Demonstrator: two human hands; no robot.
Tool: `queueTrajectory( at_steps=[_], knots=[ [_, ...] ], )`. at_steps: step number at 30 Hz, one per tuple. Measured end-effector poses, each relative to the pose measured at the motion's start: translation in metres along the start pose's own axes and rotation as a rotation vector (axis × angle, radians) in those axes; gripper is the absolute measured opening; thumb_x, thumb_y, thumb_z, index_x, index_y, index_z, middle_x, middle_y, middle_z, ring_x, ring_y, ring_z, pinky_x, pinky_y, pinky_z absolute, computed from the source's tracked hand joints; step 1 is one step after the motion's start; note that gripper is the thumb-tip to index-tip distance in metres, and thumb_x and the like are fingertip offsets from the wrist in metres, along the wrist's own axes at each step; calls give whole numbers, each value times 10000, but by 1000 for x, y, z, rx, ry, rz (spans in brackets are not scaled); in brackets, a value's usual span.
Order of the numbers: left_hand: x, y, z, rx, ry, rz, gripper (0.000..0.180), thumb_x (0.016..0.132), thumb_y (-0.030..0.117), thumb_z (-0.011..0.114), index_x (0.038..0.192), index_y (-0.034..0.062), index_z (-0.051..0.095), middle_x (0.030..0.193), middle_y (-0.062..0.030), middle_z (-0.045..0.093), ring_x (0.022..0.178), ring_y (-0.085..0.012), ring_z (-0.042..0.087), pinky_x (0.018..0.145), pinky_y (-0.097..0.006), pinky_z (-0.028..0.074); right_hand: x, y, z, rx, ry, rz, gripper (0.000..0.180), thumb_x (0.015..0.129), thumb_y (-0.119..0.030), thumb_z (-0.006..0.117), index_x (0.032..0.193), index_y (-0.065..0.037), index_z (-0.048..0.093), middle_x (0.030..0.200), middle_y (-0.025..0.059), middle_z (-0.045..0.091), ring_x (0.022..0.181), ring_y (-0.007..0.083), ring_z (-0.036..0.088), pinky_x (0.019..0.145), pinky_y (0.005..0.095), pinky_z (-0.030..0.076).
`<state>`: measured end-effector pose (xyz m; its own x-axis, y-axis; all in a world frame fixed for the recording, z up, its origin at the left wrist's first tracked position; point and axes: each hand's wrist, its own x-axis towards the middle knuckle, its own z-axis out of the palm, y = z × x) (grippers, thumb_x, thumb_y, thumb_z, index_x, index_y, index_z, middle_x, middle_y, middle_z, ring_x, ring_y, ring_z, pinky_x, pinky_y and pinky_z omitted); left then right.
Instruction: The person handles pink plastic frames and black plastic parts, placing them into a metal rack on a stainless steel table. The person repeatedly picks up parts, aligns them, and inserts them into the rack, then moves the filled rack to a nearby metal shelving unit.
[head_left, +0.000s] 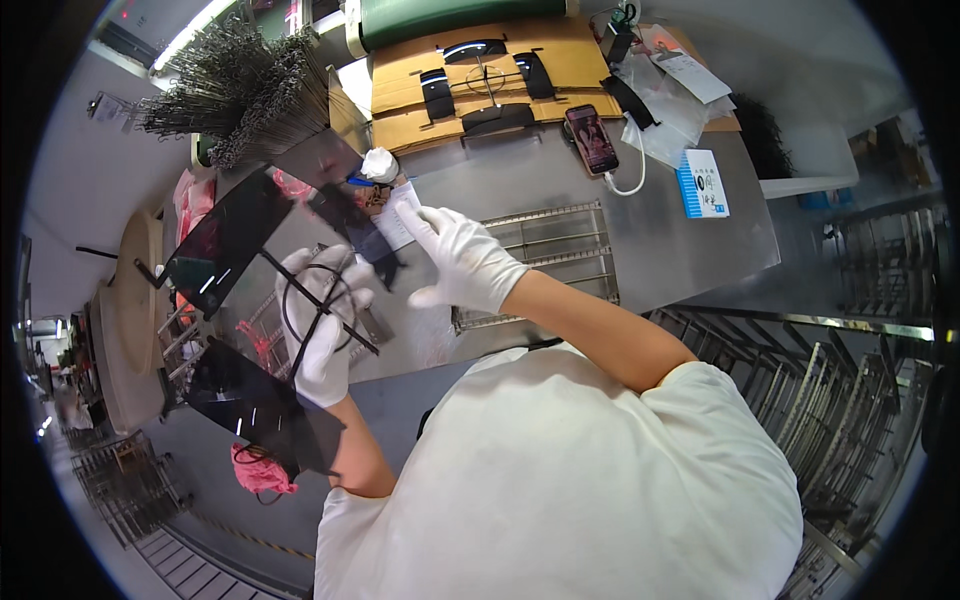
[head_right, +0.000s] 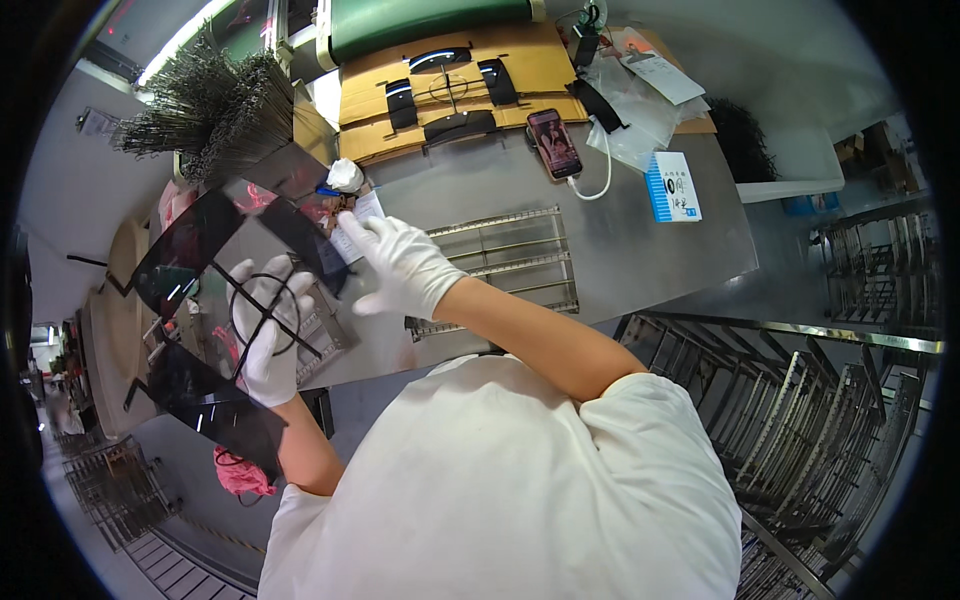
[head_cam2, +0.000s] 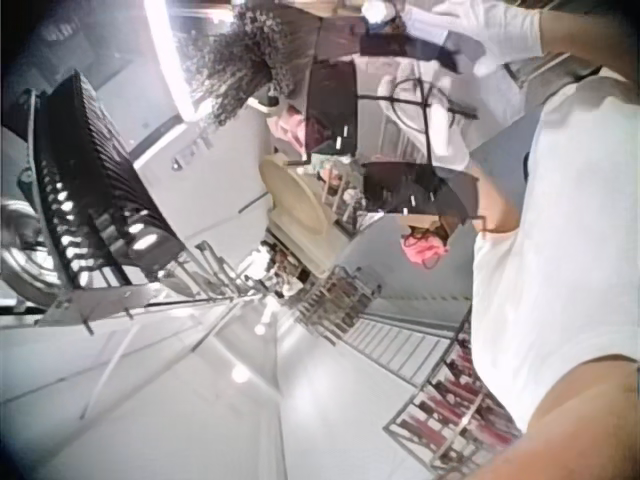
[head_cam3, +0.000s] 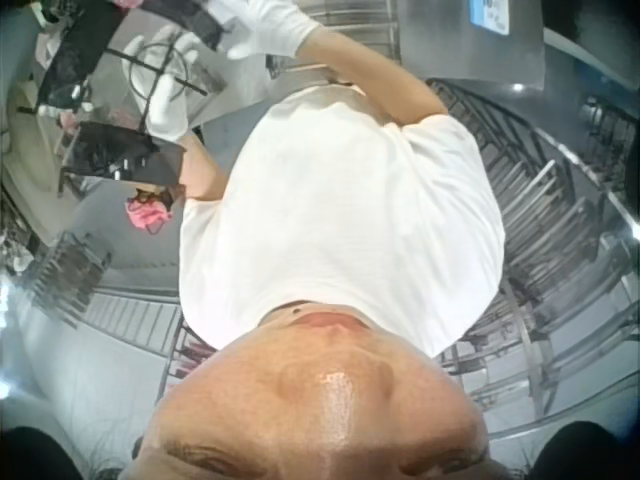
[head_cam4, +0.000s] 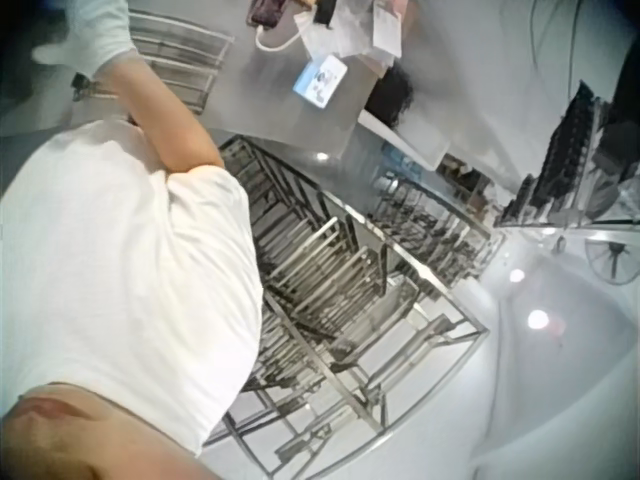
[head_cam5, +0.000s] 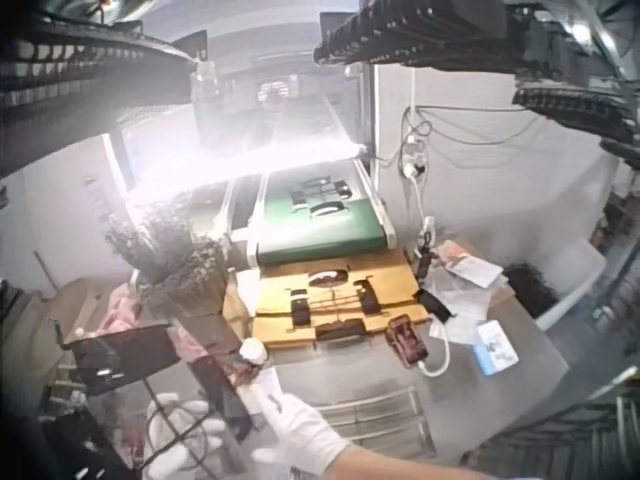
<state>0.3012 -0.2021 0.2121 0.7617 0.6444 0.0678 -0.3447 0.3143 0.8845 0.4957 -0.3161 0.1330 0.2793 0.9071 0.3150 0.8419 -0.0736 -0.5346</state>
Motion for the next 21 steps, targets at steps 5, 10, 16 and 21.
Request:
queueTrajectory(
  at_steps=[5, 10, 16, 21],
  knots=[
    [4, -7, 9, -422, -357, -11, 789, 775, 62, 757, 1491, 164, 441, 1414, -221, 474, 1258, -445, 540, 943, -468, 542, 5, -32, -20, 1244, -303, 282, 885, 842, -290, 692, 1567, 28, 298, 1073, 186, 690, 718, 230, 681, 655, 356, 550],
    [8, 4, 0, -224, -379, -20, 799, 811, 255, 774, 1502, 79, 413, 1195, -207, 540, 878, -286, 629, 634, -335, 504, -10, -27, -38, 958, -261, 432, 727, 874, -166, 572, 1577, -106, 395, 866, 119, 692, 657, 151, 634, 630, 371, 536],
    [-3, 19, -23, -162, -62, 3, 787, 913, 510, 673, 1476, 50, 373, 1139, -182, 545, 839, -218, 557, 647, -277, 468, -62, 61, 12, 1245, -152, 773, 718, 1009, -341, 535, 1635, -125, 258, 778, 51, 643, 655, 119, 594, 591, 280, 512],
    [-10, 10, -19, -146, -107, -69, 796, 915, 508, 657, 1491, 44, 361, 1146, -192, 538, 856, -235, 579, 646, -297, 472, -75, 73, 71, 1113, -269, 820, 685, 1040, -514, 443, 1587, -125, 311, 753, 37, 661, 650, 105, 594, 602, 254, 496]
  ],
)
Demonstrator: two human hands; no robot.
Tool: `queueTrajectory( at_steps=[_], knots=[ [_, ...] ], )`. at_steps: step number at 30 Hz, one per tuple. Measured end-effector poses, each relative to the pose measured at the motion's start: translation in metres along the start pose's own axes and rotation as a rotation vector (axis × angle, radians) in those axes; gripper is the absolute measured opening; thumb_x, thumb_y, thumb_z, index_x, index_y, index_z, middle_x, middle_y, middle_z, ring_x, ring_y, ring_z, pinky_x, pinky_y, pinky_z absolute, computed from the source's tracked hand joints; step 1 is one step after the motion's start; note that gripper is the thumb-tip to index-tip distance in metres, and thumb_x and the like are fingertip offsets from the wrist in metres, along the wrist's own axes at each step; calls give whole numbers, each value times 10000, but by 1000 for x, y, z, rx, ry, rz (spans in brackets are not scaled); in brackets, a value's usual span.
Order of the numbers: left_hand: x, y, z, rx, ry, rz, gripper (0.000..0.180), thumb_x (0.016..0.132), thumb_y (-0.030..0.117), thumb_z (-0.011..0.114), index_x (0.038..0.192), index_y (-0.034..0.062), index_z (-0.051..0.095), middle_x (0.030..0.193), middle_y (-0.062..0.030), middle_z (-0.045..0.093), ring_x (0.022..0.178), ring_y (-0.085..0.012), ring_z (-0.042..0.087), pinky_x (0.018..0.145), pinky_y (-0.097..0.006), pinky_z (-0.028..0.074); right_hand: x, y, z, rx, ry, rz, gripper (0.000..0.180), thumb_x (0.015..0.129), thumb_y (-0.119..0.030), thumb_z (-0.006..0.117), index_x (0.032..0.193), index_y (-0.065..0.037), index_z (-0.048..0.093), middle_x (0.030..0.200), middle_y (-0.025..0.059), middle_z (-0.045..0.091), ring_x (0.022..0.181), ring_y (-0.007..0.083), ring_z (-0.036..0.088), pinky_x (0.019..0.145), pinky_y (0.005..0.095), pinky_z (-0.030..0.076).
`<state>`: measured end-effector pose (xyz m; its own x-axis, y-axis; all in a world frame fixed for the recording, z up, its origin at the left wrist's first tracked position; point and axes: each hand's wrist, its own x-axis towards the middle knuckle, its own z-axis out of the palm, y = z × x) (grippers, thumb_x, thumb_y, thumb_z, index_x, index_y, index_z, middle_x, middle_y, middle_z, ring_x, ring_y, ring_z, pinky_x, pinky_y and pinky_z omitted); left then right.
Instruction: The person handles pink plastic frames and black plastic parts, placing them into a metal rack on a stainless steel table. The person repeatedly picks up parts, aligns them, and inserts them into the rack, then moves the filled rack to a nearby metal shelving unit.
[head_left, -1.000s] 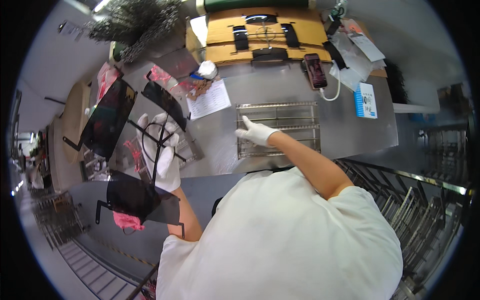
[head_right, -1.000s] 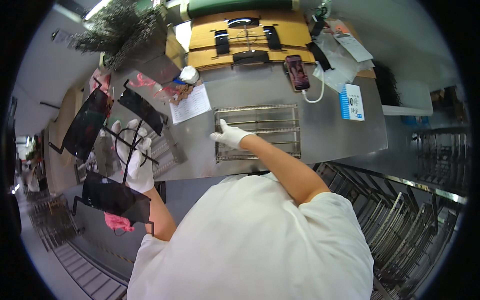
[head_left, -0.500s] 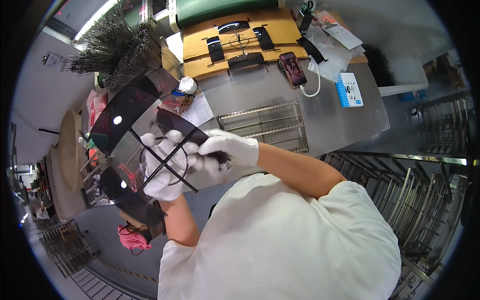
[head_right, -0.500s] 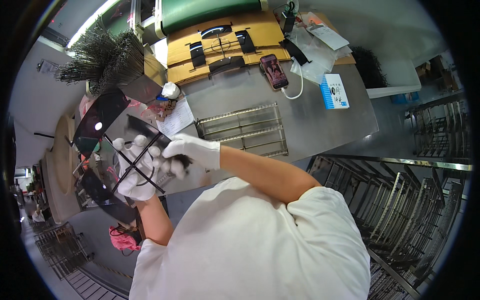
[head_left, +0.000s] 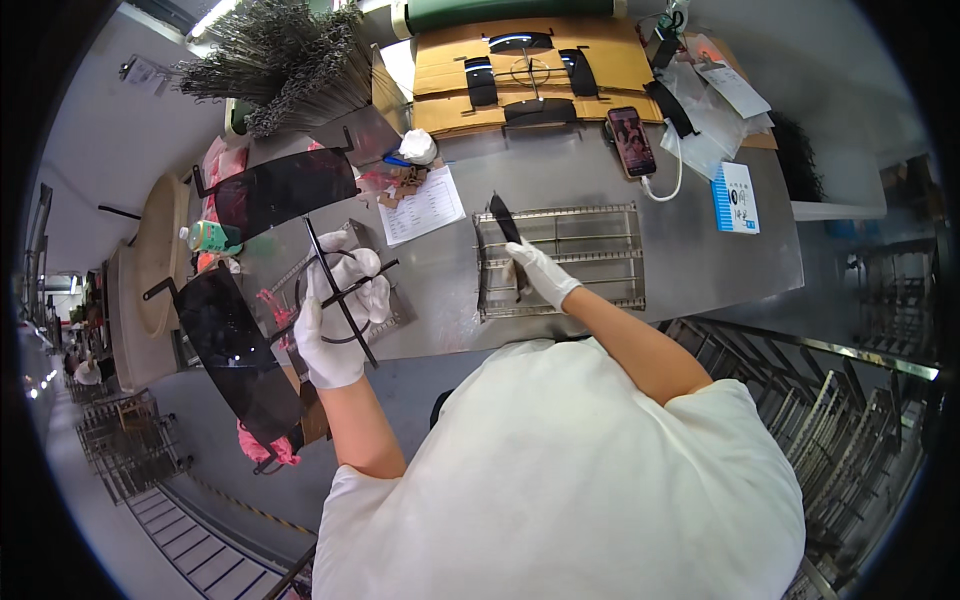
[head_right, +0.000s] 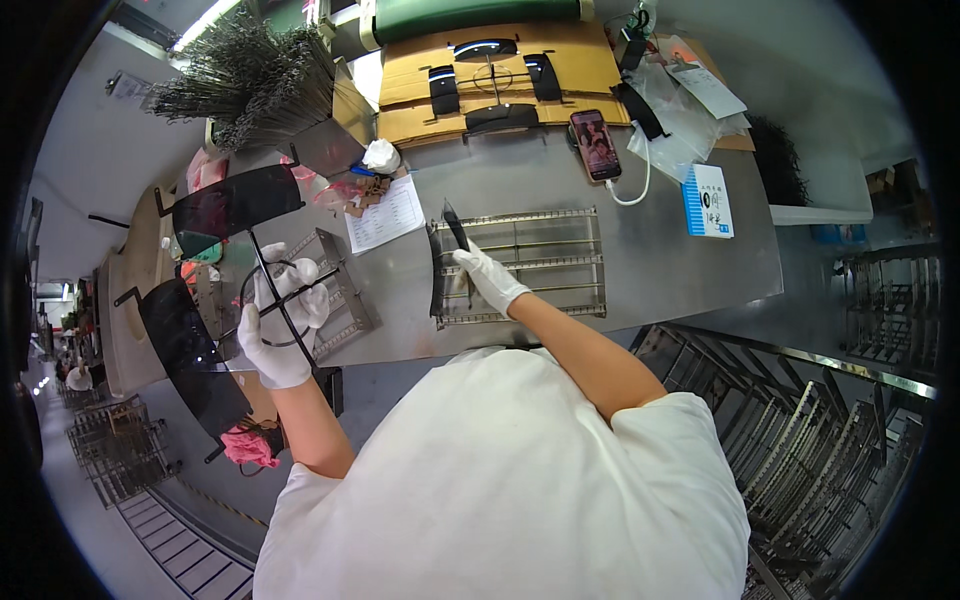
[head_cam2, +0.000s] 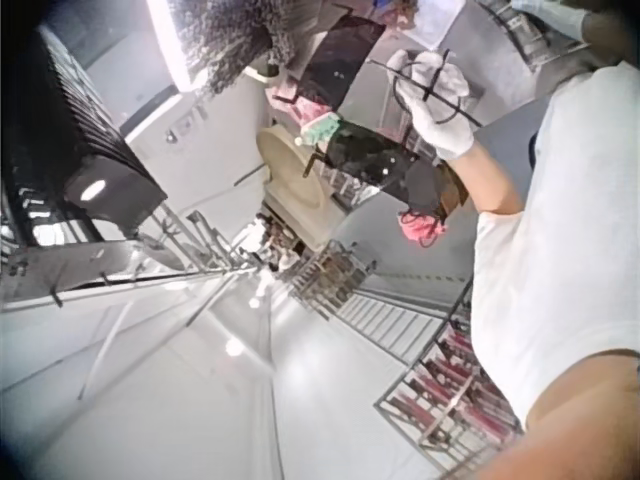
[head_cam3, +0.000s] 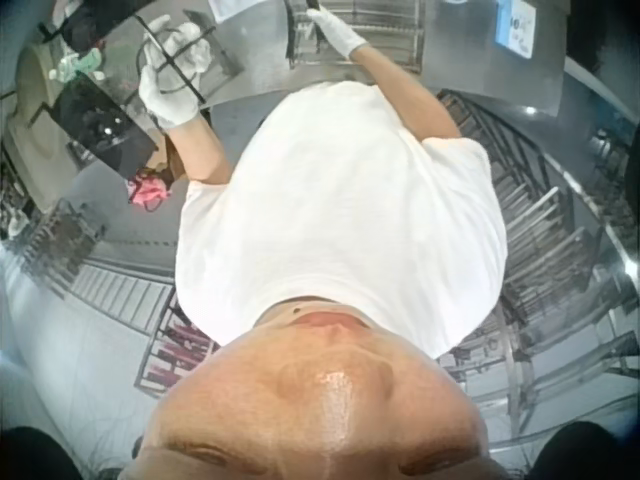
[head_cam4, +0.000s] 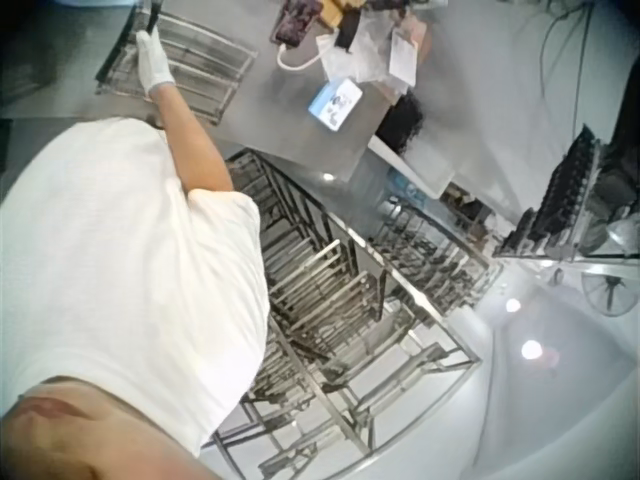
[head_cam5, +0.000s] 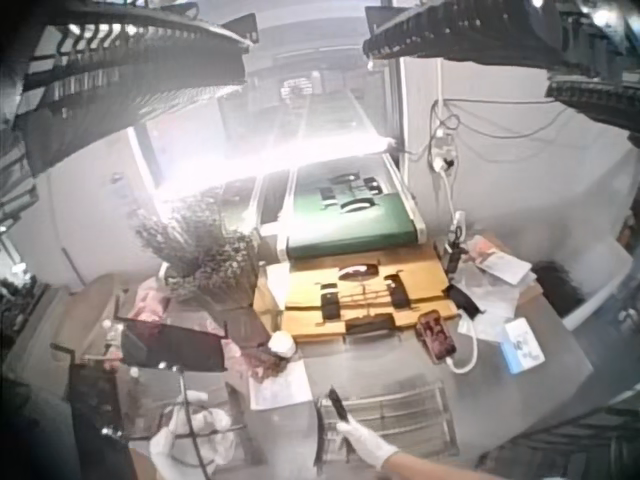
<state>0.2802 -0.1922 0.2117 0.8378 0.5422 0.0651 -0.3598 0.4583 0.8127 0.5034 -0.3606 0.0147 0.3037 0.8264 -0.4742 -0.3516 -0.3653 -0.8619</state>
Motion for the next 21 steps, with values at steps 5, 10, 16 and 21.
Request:
queueTrajectory(
  at_steps=[5, 10, 16, 21],
  knots=[
    [-5, -5, 3, 49, 44, 40, 800, 929, 527, 615, 1509, 41, 352, 1143, -171, 553, 821, -223, 564, 610, -286, 448, 12, 11, 28, 109, -71, 238, 809, 1018, -561, 506, 1598, -95, 188, 740, 63, 679, 570, 142, 613, 544, 298, 542],
    [-4, -5, -2, 26, -16, 35, 773, 935, 474, 647, 1507, 45, 352, 1180, -197, 556, 864, -239, 575, 647, -294, 469, 25, 34, 29, -367, 4, 73, 945, 998, -533, 560, 1650, -102, 28, 923, 166, 728, 691, 247, 703, 611, 350, 569],
    [1, -15, 9, 9, 92, 8, 753, 956, 489, 640, 1491, 37, 364, 1160, -225, 592, 838, -272, 635, 665, -300, 490, -8, -44, 55, -1010, 84, 201, 971, 986, -623, 497, 1611, 7, 101, 1226, 276, 674, 839, 354, 738, 747, 494, 580],
    [9, -14, -1, 13, -16, -238, 762, 956, 608, 579, 1406, 11, 434, 1097, -266, 640, 821, -430, 723, 667, -397, 636, -18, -71, 29, -1212, 421, -737, 1103, 831, -488, 784, 1609, 15, 185, 1141, 223, 646, 1018, 356, 668, 882, 434, 547]
  ],
)
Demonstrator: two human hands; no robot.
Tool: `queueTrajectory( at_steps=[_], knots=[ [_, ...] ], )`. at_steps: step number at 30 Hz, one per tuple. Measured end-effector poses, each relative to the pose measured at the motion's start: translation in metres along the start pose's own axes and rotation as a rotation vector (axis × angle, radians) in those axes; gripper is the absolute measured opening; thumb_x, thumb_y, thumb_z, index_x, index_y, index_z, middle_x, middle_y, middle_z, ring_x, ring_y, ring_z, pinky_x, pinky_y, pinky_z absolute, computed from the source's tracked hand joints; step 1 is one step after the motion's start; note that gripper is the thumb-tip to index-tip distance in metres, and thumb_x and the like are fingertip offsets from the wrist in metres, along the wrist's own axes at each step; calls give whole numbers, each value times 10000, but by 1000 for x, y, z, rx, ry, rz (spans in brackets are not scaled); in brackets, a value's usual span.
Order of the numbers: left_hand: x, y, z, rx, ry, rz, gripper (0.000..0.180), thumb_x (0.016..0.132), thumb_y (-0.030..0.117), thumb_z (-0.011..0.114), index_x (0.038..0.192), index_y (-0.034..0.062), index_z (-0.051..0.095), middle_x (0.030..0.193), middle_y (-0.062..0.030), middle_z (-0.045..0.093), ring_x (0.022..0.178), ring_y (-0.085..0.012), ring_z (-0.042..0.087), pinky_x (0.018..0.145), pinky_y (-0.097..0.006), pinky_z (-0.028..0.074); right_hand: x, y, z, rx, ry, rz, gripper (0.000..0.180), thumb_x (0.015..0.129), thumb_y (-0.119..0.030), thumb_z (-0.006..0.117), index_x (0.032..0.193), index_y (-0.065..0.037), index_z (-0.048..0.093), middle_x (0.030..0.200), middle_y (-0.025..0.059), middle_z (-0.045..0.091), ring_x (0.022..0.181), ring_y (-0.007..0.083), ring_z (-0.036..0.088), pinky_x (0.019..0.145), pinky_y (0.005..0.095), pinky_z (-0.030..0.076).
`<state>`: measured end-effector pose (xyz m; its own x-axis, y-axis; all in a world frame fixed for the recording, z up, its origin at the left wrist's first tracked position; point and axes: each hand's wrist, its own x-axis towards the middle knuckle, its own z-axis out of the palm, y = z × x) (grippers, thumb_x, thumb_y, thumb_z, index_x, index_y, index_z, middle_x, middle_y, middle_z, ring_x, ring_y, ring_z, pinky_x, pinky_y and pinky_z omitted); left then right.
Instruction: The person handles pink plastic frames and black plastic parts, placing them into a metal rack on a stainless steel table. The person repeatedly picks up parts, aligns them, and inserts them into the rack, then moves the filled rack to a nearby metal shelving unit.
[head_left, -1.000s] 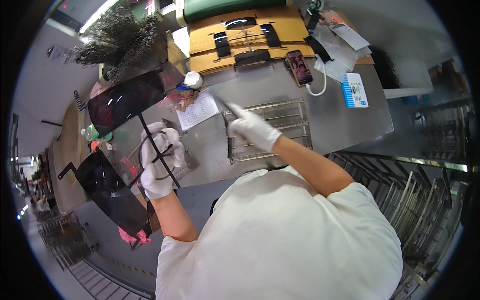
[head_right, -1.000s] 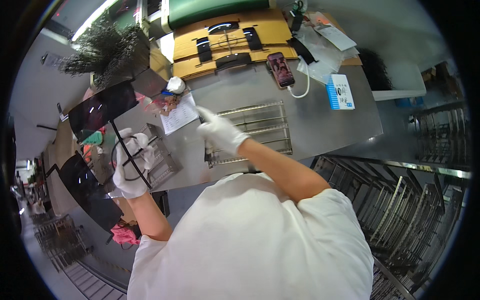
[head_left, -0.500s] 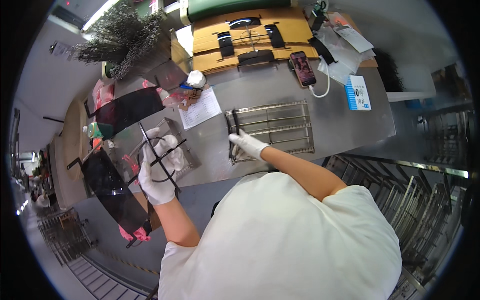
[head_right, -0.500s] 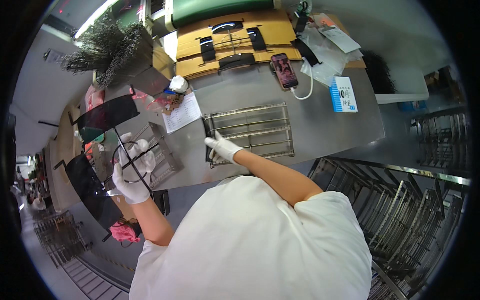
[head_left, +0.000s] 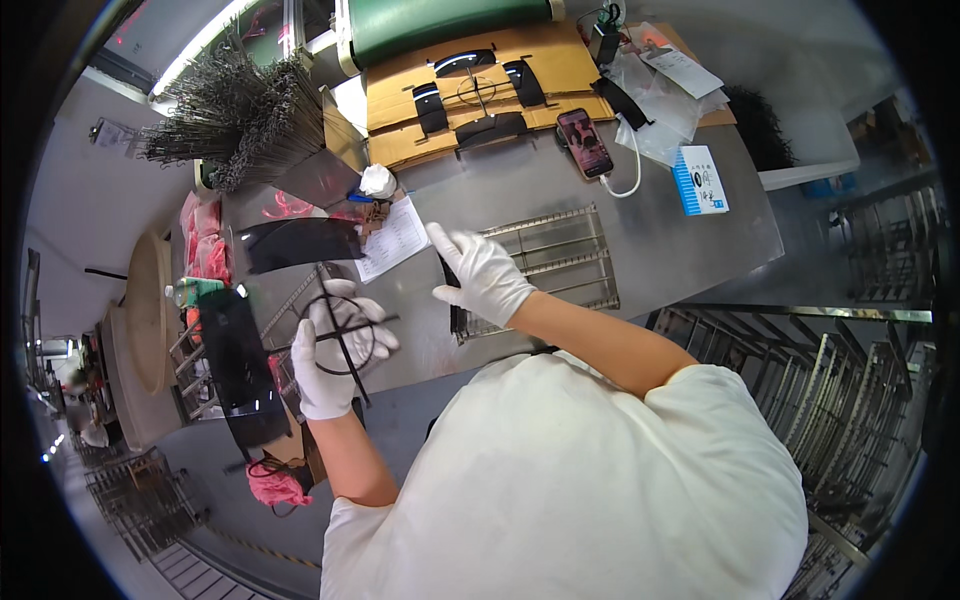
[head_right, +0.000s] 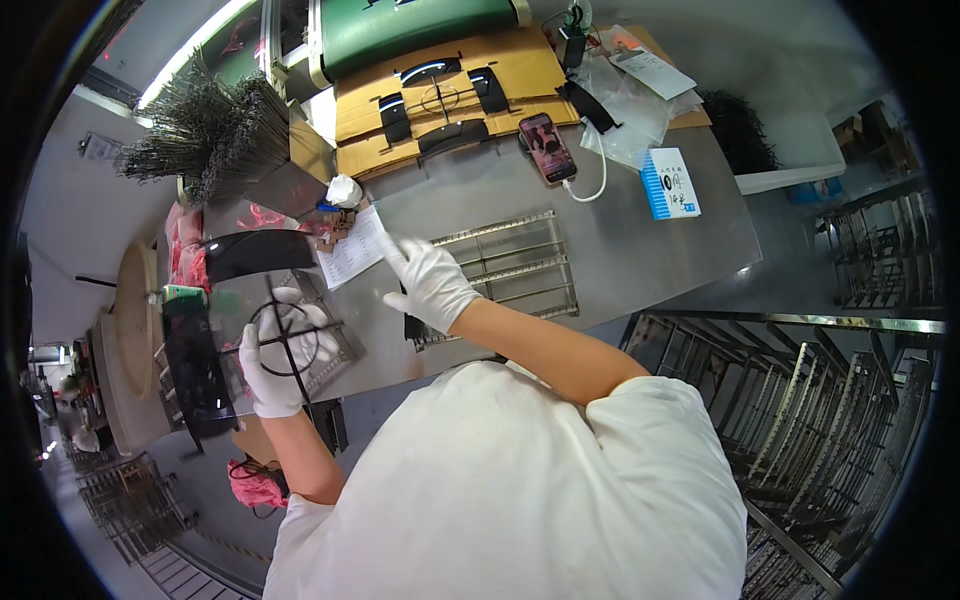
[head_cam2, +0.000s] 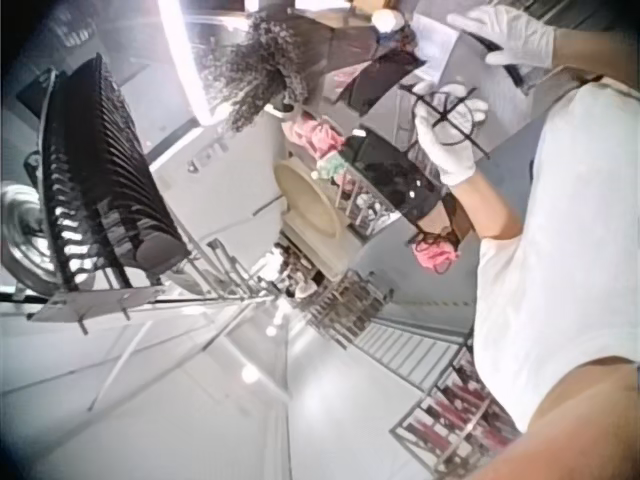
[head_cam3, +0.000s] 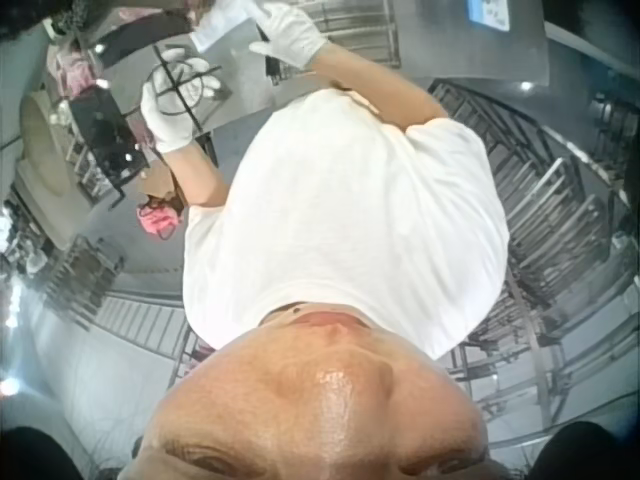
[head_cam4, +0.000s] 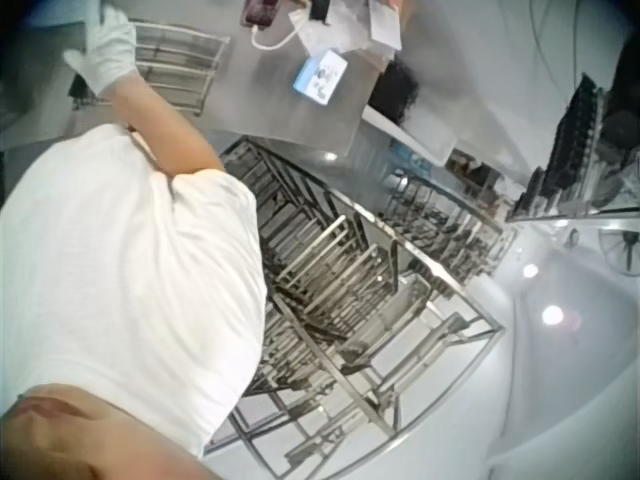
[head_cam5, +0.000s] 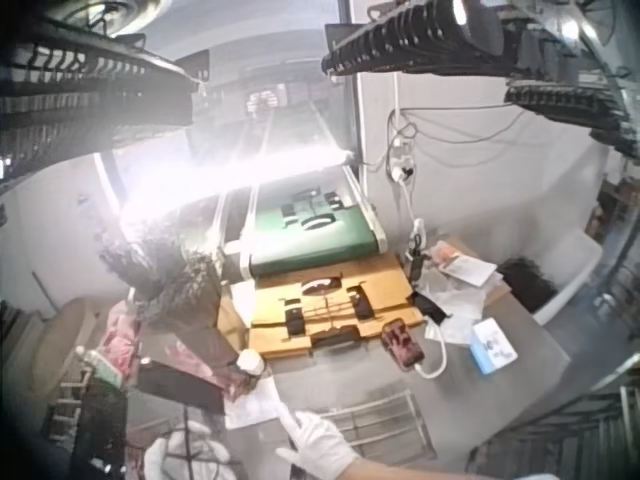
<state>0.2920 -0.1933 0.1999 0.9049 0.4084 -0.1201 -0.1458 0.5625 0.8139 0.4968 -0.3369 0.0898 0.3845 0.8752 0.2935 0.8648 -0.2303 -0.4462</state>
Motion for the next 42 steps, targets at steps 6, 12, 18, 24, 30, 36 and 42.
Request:
queueTrajectory(
  at_steps=[6, 12, 18, 24, 30, 36, 42],
  knots=[
    [-7, -11, -7, -16, -221, -341, 1212, 687, 874, 676, 1286, -155, 447, 911, -282, 645, 551, -300, 610, 387, -311, 482, 19, -40, -44, 956, -539, 278, 759, 834, -239, 709, 1485, 48, 443, 971, 211, 729, 928, 341, 700, 854, 362, 548],
    [-16, 12, -19, 37, -180, -226, 1136, 774, 876, 570, 1262, -147, 504, 1031, -235, 620, 735, -348, 650, 336, -311, 445, -9, -3, -32, 1346, -348, 679, 503, 1027, -326, 527, 1483, -120, 479, 736, 71, 651, 656, 147, 648, 571, 306, 517],
    [-13, 10, -23, 81, -232, -227, 1141, 799, 910, 482, 1185, -164, 513, 870, -175, 615, 753, -286, 646, 356, -282, 483, -56, 51, 46, 1111, -346, 758, 666, 1073, -565, 398, 1552, -103, 379, 684, 43, 631, 555, 128, 591, 556, 291, 504],
    [-13, 4, -4, 83, -132, -249, 1106, 776, 901, 542, 1198, -121, 505, 849, -190, 629, 761, -226, 677, 414, -267, 529, -38, 35, 81, 1221, -566, 900, 1000, 979, -707, 486, 1625, -45, 108, 715, 65, 678, 543, 138, 612, 513, 285, 531],
    [-15, 2, -11, 86, -224, -226, 1069, 819, 868, 536, 1214, -126, 536, 911, -186, 629, 783, -312, 672, 373, -300, 523, -37, 41, 90, 587, -589, 585, 1005, 970, -672, 507, 1639, -48, 90, 953, 205, 740, 815, 280, 731, 645, 377, 583],
    [-5, -4, -3, 154, -168, -314, 1119, 783, 928, 483, 1236, -94, 488, 921, -299, 688, 443, -218, 624, 387, -234, 482, -20, 19, 75, 219, -640, 569, 944, 997, -633, 468, 1635, -41, 102, 1190, 342, 651, 959, 385, 731, 792, 482, 574],
    [0, -20, -19, 122, -195, -484, 1111, 879, 897, 269, 1137, -148, 541, 790, -333, 662, 427, -254, 586, 334, -273, 460, -2, -2, -20, 93, -3, 104, 904, 850, -409, 737, 1560, -34, 321, 1268, 239, 616, 1164, 400, 623, 983, 475, 508]
  ],
)
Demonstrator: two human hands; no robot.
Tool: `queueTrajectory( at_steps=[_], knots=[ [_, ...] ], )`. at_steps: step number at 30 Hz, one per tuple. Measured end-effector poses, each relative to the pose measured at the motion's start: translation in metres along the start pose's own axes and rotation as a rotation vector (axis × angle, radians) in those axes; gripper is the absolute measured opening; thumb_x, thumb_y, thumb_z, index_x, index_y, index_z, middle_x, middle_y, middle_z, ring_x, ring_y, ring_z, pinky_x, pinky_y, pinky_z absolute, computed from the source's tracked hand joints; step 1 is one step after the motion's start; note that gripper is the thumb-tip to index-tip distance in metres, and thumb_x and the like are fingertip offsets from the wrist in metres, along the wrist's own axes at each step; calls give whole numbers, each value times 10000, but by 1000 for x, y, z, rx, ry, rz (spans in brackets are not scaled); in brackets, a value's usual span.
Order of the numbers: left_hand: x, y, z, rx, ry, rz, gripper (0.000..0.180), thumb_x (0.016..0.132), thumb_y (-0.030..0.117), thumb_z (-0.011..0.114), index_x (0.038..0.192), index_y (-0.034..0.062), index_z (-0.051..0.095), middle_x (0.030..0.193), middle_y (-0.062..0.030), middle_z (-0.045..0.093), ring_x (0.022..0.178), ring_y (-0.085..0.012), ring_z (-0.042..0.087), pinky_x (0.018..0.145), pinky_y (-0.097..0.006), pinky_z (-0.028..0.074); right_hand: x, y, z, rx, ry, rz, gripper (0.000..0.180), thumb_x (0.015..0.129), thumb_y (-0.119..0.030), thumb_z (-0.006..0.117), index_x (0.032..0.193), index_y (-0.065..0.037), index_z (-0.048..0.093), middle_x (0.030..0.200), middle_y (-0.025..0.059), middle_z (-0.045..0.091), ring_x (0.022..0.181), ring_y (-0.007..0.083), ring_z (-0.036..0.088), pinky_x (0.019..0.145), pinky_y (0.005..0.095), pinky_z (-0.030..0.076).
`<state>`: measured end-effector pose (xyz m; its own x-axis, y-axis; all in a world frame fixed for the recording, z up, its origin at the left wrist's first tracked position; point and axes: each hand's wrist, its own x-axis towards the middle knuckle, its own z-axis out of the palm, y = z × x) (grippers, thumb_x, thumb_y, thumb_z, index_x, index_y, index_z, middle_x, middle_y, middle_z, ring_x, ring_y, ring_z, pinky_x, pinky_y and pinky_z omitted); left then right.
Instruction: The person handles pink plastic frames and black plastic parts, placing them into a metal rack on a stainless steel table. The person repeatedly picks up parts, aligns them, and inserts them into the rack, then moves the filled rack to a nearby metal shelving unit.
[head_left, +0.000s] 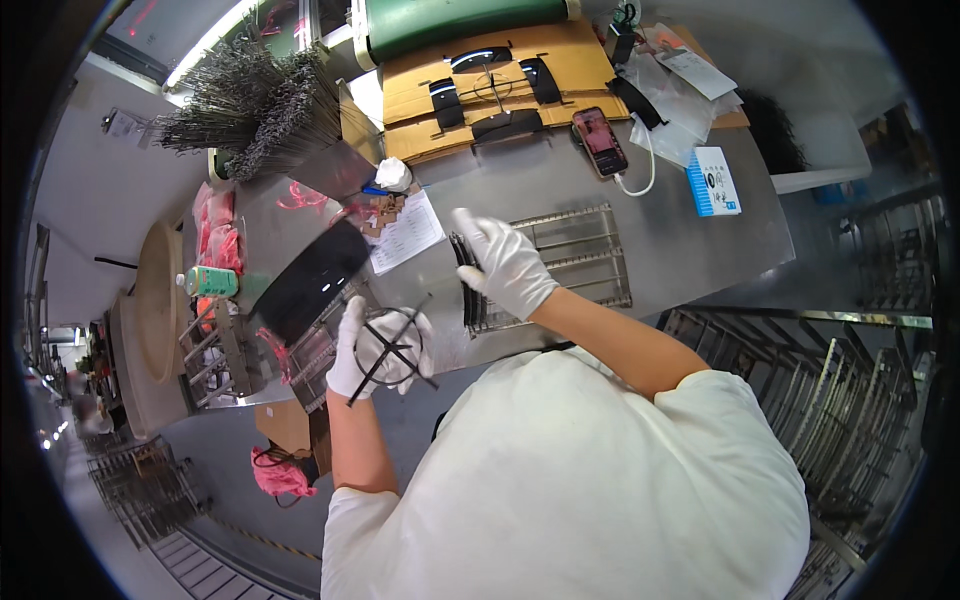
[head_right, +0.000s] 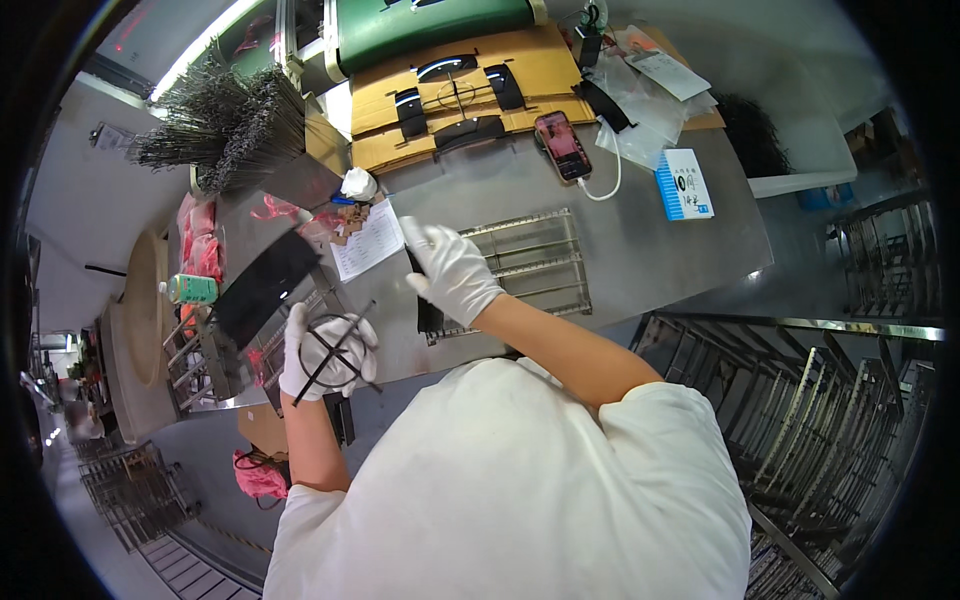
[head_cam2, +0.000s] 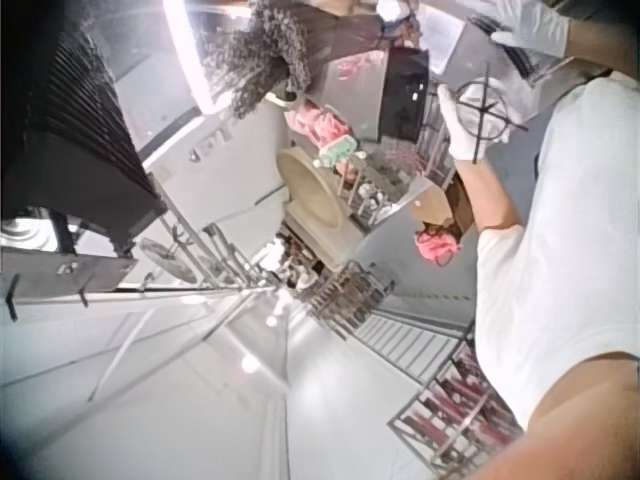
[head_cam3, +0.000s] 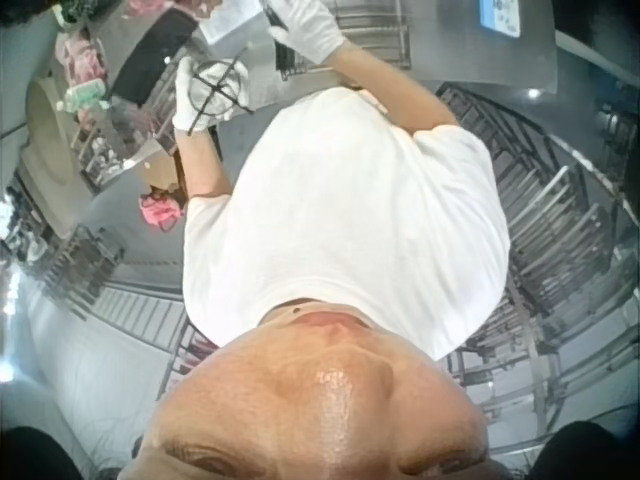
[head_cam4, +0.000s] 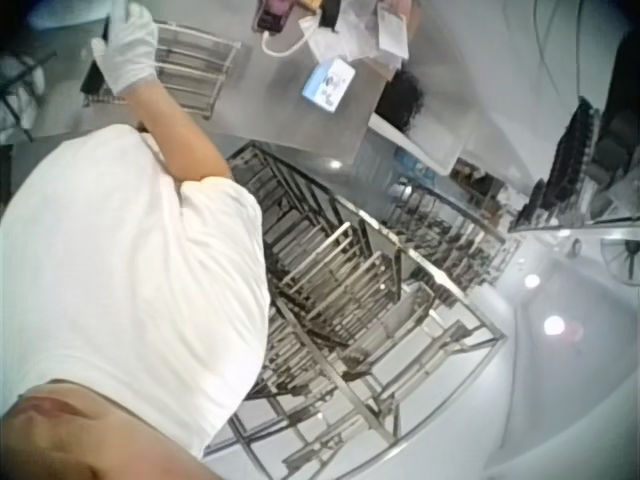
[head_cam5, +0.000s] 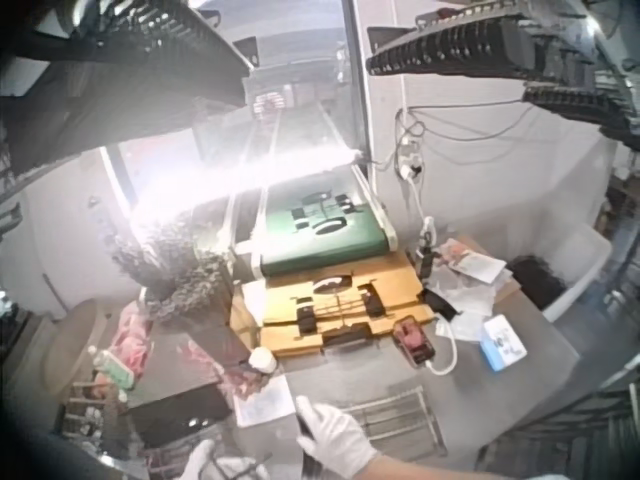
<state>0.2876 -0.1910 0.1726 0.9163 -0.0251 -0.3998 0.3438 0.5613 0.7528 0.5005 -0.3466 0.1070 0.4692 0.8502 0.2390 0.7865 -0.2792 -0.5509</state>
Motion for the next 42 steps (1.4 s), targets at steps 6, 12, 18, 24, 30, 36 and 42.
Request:
queueTrajectory(
  at_steps=[6, 12, 18, 24, 30, 36, 42],
  knots=[
    [1, 1, -16, 243, -297, -497, 843, 1010, 697, 313, 1093, -67, 659, 745, -154, 693, 522, -170, 623, 433, -229, 466, 9, -63, -56, 405, -143, -262, 702, 757, -199, 766, 1415, -95, 544, 1106, 225, 660, 996, 390, 678, 933, 445, 539],
    [5, 34, 19, 400, -86, -654, 453, 970, 426, 581, 915, -9, 694, 727, -88, 689, 463, -115, 600, 382, -229, 379, -8, -54, -60, 130, 104, -254, 653, 711, -226, 768, 1334, -153, 586, 1005, 126, 671, 947, 329, 670, 831, 392, 549],
    [9, 76, 15, -520, 380, 1013, 580, 957, 510, 529, 1113, -45, 599, 1036, -150, 664, 802, -232, 699, 607, -288, 543, -41, 11, -49, 1055, -130, 675, 595, 1011, -244, 541, 1554, -49, 395, 805, 59, 652, 616, 127, 608, 584, 276, 515],
    [77, 106, 145, 473, 172, 856, 509, 1047, 149, 495, 1522, -21, 432, 1377, -170, 633, 1219, -251, 642, 1083, -338, 475, -62, 56, 35, 1014, -266, 608, 587, 1045, -516, 439, 1483, -126, 451, 777, 18, 671, 721, 98, 624, 623, 296, 516],
    [56, 130, 143, 663, 230, 611, 498, 1036, 187, 567, 1495, 8, 489, 1418, -153, 603, 1252, -215, 609, 1066, -351, 473, -52, 54, 77, 996, -389, 768, 573, 1020, -565, 522, 1381, -120, 538, 818, 57, 699, 668, 124, 651, 572, 290, 545],
    [58, 45, 22, 675, 321, 288, 444, 1060, 263, 573, 1414, -5, 579, 1253, -94, 675, 1112, -180, 660, 993, -314, 509, -46, 63, 92, 522, -492, 629, 838, 1017, -638, 419, 1600, -49, 290, 1060, 269, 735, 889, 353, 742, 734, 460, 582],
    [87, -57, -83, 683, 577, 93, 395, 1031, 225, 620, 1350, -8, 623, 1222, -83, 701, 1089, -154, 657, 974, -295, 500, -24, 9, 62, -68, -532, 562, 1053, 972, -755, 378, 1619, 31, 110, 827, 195, 740, 761, 345, 738, 687, 483, 568]
  ],
)
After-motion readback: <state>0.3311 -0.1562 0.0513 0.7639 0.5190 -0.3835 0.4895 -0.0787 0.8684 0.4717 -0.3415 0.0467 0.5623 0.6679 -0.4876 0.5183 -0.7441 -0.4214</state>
